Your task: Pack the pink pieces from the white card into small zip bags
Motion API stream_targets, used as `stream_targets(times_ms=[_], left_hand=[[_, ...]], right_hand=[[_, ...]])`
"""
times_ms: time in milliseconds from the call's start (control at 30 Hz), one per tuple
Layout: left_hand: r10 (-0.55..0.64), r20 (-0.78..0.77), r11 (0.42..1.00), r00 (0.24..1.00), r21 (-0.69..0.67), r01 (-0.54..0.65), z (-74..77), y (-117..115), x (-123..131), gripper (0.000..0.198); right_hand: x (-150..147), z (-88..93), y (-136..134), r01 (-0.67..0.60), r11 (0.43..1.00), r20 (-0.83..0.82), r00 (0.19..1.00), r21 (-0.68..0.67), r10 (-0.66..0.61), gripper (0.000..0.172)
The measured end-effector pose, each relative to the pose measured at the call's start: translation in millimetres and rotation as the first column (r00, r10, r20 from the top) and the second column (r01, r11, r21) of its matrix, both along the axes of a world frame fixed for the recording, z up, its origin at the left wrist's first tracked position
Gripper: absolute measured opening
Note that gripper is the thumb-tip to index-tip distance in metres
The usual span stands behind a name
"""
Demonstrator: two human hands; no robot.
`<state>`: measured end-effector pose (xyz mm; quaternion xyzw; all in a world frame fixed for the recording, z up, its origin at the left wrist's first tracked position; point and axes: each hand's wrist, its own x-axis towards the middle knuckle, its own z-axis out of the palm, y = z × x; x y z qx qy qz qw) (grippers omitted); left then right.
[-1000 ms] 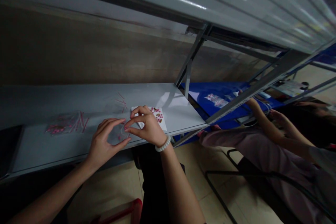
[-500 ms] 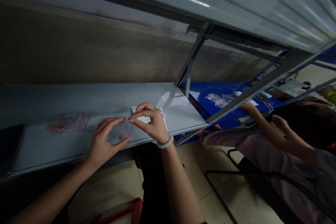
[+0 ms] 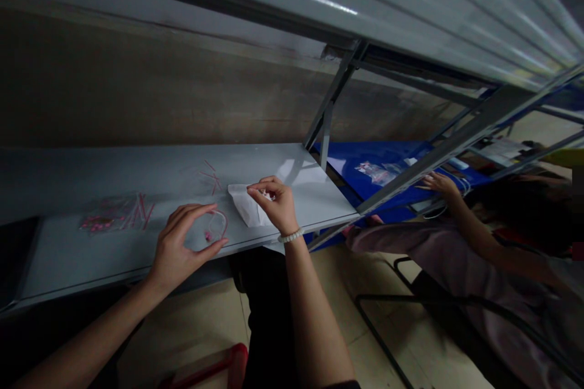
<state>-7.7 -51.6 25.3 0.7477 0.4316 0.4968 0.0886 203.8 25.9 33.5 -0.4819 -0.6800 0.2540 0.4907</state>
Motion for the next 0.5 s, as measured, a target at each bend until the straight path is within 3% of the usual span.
stream_targets(times_ms=[100,200,333,500], left_hand=[[-0.004,-0.001,1.000,1.000,0.005,0.004,-1.1,0,0,0.049],[-0.007,0.003,1.000,1.000,0.011,0.007,-2.0,1,-1,0.048],[-0.009,0.008,1.000,1.000,0.010,0.009,-2.4,1,0,0.047],[-0.012,0.021,1.000,1.000,0.009,0.012,-1.1,0,-1,0.048]], right_hand=[[14,-6.2,8,0.100,0.993,0.187,0.976,0.063,-0.110,0.016],[29,-16.0,24,0.194,0.970,0.444,0.863,0.147,-0.240,0.010],[35,-29.6,43,0.173,0.982,0.664,0.726,0.079,-0.181,0.010],[30,-42.9,53,0.126,0.991,0.735,0.668,0.038,-0.113,0.009]])
